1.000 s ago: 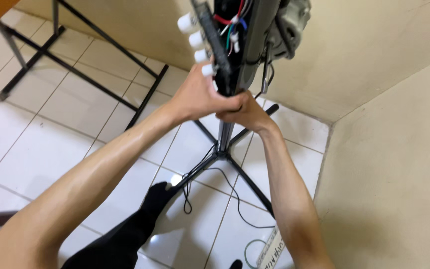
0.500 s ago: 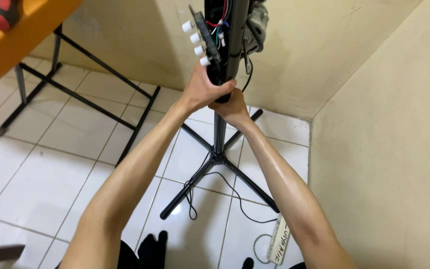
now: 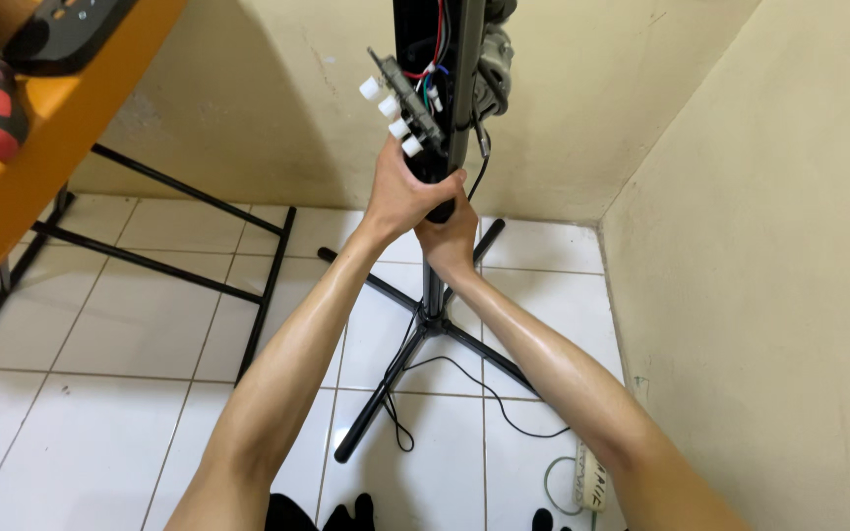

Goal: The person disassembles an electric fan by removing screws from the control panel and detaching the motor assembly from the stand. They then wipe the fan blades with a cloth. The video shows the fan in a partially disassembled state with components laid out on a table.

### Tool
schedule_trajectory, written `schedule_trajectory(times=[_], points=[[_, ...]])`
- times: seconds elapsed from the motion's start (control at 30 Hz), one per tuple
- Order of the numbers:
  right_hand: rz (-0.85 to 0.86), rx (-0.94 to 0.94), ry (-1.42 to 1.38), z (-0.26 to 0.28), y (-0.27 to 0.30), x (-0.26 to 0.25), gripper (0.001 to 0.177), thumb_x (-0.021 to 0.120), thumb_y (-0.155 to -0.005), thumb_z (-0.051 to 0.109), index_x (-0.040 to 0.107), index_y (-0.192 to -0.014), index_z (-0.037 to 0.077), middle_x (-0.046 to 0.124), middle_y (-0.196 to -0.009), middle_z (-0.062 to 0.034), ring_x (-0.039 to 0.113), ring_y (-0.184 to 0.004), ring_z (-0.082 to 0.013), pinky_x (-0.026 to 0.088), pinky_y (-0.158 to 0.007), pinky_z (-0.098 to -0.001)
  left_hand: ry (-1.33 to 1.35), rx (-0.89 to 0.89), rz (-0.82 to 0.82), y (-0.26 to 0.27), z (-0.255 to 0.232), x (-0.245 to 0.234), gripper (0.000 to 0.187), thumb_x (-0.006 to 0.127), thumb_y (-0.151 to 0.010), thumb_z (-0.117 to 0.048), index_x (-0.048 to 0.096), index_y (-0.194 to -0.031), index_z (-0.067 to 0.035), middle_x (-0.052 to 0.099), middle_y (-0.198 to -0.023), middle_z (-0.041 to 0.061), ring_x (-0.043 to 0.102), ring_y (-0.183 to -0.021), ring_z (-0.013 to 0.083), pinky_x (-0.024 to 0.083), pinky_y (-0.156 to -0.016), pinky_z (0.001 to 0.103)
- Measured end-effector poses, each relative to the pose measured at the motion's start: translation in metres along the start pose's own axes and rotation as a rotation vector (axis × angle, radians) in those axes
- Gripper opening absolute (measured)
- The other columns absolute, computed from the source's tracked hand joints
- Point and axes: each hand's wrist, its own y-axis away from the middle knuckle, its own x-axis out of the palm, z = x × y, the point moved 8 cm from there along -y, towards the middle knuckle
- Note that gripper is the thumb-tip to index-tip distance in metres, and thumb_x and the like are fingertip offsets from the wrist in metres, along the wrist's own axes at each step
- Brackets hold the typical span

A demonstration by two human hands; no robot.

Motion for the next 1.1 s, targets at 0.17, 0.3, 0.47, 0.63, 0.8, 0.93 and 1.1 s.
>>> schedule_trajectory(times=[0.17, 0.3, 0.47, 0.63, 0.8, 0.93, 1.1], points=[[0.704, 0.34, -0.193, -0.038, -0.019, 0.021, 0.049, 0.082, -0.08, 0.011, 0.063, -0.124, 0.002, 0.072, -0.106, -0.0058, 0.068, -0.099, -0.0158, 0.056, -0.088, -0.0309, 0.027, -0.067, 0.106, 0.001, 0.007, -0.01, 0.056, 0.086, -0.072, -0.018, 0.062, -0.117, 0.003, 0.068, -0.095, 0.009, 0.065, -0.086, 0.0147, 0.058, -0.08, 0.031], [0.743, 0.306, -0.171, -0.022, -0.024, 0.019, 0.054, 0.082, -0.078, 0.012, 0.059, -0.127, 0.003, 0.068, -0.109, -0.0068, 0.066, -0.103, -0.0156, 0.055, -0.091, -0.0305, 0.086, 0.024, 0.039, 0.003, -0.003, -0.011, 0.062, 0.087, -0.074, -0.017, 0.057, -0.124, 0.003, 0.07, -0.103, 0.007, 0.068, -0.093, 0.0131, 0.058, -0.087, 0.029], [0.631, 0.309, -0.277, -0.005, -0.017, 0.008, 0.059, 0.087, -0.075, 0.011, 0.056, -0.124, 0.002, 0.071, -0.101, -0.0051, 0.069, -0.095, -0.0135, 0.058, -0.086, -0.0308, 0.097, -0.017, 0.102, 0.001, 0.002, -0.006, 0.053, 0.085, -0.078, -0.015, 0.061, -0.122, 0.001, 0.066, -0.099, 0.007, 0.065, -0.089, 0.0127, 0.058, -0.082, 0.03], [0.592, 0.36, -0.156, -0.015, -0.02, -0.008, 0.054, 0.088, -0.08, 0.014, 0.058, -0.122, -0.002, 0.071, -0.088, -0.0084, 0.063, -0.075, -0.0143, 0.049, -0.071, -0.0327, 0.138, 0.042, 0.101, -0.007, -0.01, -0.003, 0.051, 0.084, -0.078, -0.016, 0.058, -0.12, -0.002, 0.064, -0.099, 0.002, 0.063, -0.09, 0.0105, 0.057, -0.082, 0.028], [0.625, 0.329, -0.218, -0.012, -0.015, -0.015, 0.052, 0.086, -0.082, 0.019, 0.056, -0.12, -0.001, 0.076, -0.093, -0.0103, 0.07, -0.084, -0.0134, 0.056, -0.081, -0.0306, 0.133, 0.022, 0.144, -0.016, -0.024, 0.0, 0.047, 0.082, -0.079, -0.016, 0.06, -0.118, -0.003, 0.063, -0.096, 0.002, 0.062, -0.087, 0.011, 0.056, -0.079, 0.029], [0.751, 0.308, -0.283, -0.004, -0.008, -0.022, 0.047, 0.081, -0.091, 0.02, 0.063, -0.13, 0.0, 0.074, -0.113, -0.0078, 0.068, -0.108, -0.0135, 0.052, -0.099, -0.0307, 0.154, 0.106, 0.148, -0.022, -0.044, -0.004, 0.05, 0.083, -0.079, -0.017, 0.058, -0.121, -0.004, 0.064, -0.099, 0.001, 0.062, -0.091, 0.0101, 0.056, -0.083, 0.028], [0.613, 0.24, -0.386, -0.002, -0.009, -0.024, 0.058, 0.081, -0.084, 0.018, 0.048, -0.13, 0.007, 0.068, -0.115, -0.0056, 0.066, -0.108, -0.0136, 0.054, -0.094, -0.033, 0.157, 0.139, 0.126, -0.028, -0.052, -0.001, 0.049, 0.083, -0.08, -0.018, 0.06, -0.121, -0.003, 0.065, -0.1, 0.002, 0.062, -0.091, 0.0104, 0.055, -0.083, 0.028]])
